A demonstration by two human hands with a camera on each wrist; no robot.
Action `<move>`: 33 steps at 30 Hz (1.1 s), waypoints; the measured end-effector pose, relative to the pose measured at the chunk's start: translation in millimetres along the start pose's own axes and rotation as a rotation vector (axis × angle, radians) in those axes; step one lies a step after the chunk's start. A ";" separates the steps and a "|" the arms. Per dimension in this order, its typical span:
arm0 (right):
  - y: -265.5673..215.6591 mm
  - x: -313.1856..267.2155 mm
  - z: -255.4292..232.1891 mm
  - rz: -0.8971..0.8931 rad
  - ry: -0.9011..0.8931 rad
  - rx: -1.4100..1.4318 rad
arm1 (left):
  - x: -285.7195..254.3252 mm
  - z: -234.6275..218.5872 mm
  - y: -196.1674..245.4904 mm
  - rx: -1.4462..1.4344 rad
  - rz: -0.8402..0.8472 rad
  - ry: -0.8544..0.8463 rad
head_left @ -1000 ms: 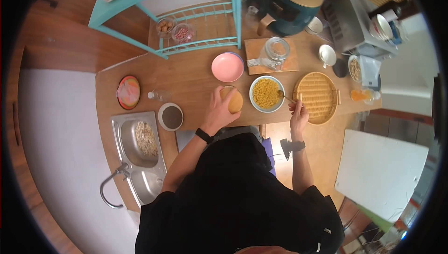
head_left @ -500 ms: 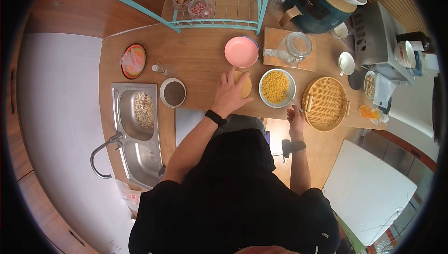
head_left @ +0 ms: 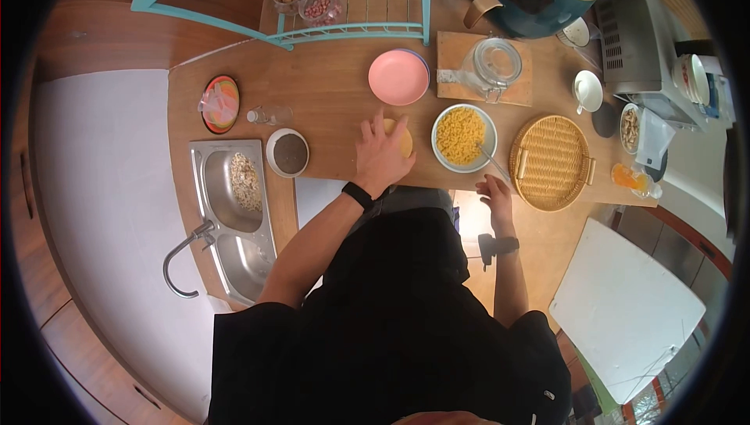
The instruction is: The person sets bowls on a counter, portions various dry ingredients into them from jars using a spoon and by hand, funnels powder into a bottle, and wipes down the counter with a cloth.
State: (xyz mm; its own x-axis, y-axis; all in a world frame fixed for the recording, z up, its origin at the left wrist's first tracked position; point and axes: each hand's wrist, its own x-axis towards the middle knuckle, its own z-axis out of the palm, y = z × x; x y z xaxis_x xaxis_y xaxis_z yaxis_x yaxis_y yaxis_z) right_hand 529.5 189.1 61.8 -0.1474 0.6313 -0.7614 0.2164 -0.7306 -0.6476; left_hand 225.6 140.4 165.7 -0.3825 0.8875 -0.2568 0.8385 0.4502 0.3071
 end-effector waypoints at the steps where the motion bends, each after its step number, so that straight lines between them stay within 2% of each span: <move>1: 0.3 -2.6 -2.7 0.028 -0.044 -0.051 | 0.8 -3.1 0.6 0.005 0.004 0.009; 2: 1.4 -3.6 -6.5 0.019 -0.048 -0.045 | 1.5 -6.7 -0.1 0.013 0.004 -0.038; 4: 2.7 -1.8 -14.2 0.070 -0.212 -0.274 | 6.5 -14.3 -7.2 0.034 0.010 -0.072; 7: -3.8 -8.2 -20.3 0.101 -0.290 -0.212 | 5.1 -33.9 -27.3 -0.040 0.111 -0.008; 10: -9.1 3.6 -24.0 0.132 -0.329 -0.128 | 13.0 -97.5 -24.3 -0.032 0.098 0.060; 13: 3.4 25.0 -24.8 -0.027 -0.369 -0.290 | 37.6 -170.2 -15.2 -0.050 0.093 0.061; 15: -10.8 22.7 -19.2 -0.064 -0.380 -0.334 | 73.4 -199.1 -11.8 -0.054 0.129 0.216; 16: -13.6 20.4 -17.8 -0.099 -0.389 -0.405 | 93.6 -205.3 -13.1 -0.040 0.150 0.205; 18: -10.1 17.3 -15.7 -0.156 -0.347 -0.424 | 136.0 -211.4 -14.1 0.030 0.183 0.321; 19: -13.3 12.4 -15.1 -0.176 -0.338 -0.490 | 155.4 -210.7 -15.0 0.035 0.205 0.314; 21: -16.8 4.5 -18.5 -0.194 -0.316 -0.540 | 193.7 -202.7 -22.0 0.061 0.118 0.343; 24: -12.3 -6.3 -25.0 -0.197 -0.329 -0.635 | 254.6 -192.5 -43.5 0.063 0.160 0.332; 25: -8.0 -9.1 -27.6 -0.260 -0.330 -0.679 | 276.7 -190.2 -52.9 -0.030 0.158 0.230; 27: -19.0 -16.5 -28.9 -0.315 -0.312 -0.702 | 291.5 -188.2 -43.9 0.035 0.134 0.218; 29: -67.8 -40.3 -29.6 -0.391 -0.352 -0.595 | 307.0 -183.1 -42.7 0.102 0.085 0.200; 30: -84.7 -46.8 -28.0 -0.377 -0.334 -0.578 | 313.5 -180.4 -41.4 0.106 0.107 0.182; 32: -117.1 -51.2 -22.2 -0.356 -0.281 -0.388 | 322.7 -175.4 -39.7 0.135 0.055 0.183; 33: -131.8 -49.3 -17.4 -0.347 -0.268 -0.380 | 328.1 -171.1 -42.7 0.145 0.038 0.185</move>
State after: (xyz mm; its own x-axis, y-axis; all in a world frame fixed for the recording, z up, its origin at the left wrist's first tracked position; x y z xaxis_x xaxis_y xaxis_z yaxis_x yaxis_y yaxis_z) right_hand 525.0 258.8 185.2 -0.4997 0.6933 -0.5192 0.4362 -0.3165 -0.8424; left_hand -2.1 429.1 225.1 -0.4031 0.9124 -0.0710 0.8956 0.4092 0.1746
